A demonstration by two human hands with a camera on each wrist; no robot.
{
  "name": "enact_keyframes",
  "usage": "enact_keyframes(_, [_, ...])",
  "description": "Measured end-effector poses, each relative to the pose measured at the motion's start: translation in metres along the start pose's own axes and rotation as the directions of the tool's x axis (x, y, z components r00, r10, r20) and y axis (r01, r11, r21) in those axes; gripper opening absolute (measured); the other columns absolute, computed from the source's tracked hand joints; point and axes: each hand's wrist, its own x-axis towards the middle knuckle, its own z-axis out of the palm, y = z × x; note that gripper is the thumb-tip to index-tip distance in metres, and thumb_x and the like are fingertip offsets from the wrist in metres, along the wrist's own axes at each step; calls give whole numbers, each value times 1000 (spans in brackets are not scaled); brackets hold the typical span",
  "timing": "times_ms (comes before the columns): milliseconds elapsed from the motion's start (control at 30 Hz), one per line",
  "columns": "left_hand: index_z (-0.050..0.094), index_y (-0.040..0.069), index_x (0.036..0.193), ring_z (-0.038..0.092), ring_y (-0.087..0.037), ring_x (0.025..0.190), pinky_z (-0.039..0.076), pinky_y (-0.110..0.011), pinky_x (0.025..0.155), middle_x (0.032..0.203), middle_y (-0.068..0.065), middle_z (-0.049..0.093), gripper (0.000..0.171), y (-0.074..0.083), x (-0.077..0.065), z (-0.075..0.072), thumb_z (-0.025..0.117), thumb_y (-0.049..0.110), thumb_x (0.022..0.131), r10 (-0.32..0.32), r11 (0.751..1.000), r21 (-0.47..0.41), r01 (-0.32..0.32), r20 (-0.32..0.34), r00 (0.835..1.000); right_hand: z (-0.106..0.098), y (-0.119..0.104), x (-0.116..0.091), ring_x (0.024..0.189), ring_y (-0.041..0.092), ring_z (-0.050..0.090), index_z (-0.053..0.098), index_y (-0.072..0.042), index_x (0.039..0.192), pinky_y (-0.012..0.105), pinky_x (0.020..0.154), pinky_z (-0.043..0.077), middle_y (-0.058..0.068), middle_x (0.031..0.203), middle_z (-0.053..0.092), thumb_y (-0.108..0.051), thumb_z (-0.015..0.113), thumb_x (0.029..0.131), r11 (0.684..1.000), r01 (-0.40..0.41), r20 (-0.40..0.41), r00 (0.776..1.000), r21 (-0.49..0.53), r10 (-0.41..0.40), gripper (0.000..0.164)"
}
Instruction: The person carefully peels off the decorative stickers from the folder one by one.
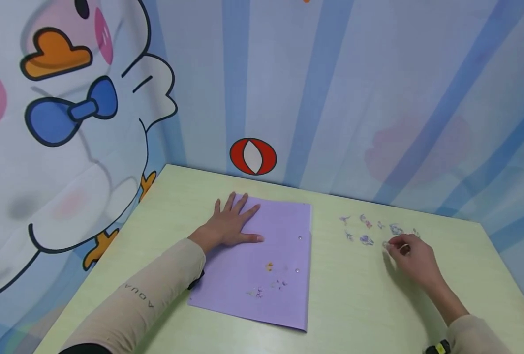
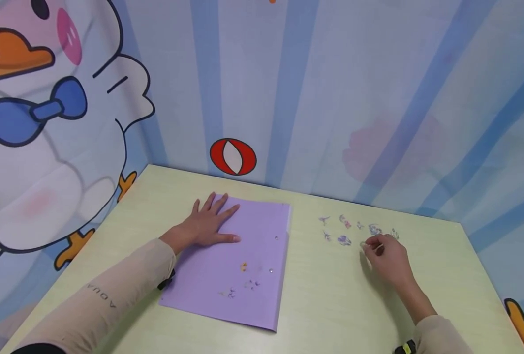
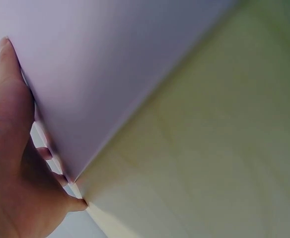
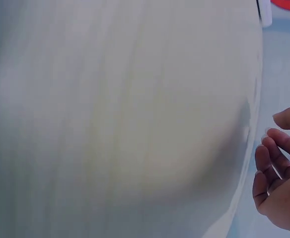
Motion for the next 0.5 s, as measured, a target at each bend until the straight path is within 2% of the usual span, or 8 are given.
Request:
enact_keyframes(200, [21, 27, 171, -2, -49, 161, 5, -75, 122, 178, -17, 6, 101, 0, -1, 0, 53, 81, 92, 3, 1000, 1, -3, -7, 1000, 8, -36, 2, 82, 20, 65, 75, 1, 112, 34, 69, 50, 5, 94, 69, -12, 73, 99, 986, 161, -32, 987, 45, -160, 18])
enact_keyframes(500, [21, 27, 171, -2, -49, 161, 5, -75, 122, 177, -17, 5, 101, 0, -2, -1, 53, 81, 93, 8, 1000, 6, -8, -6, 1000, 29, -87, 7, 87, 23, 64, 75, 0, 118, 41, 74, 51, 3, 98, 69, -13, 77, 97, 957, 279, 2, 960, 75, -280, 25])
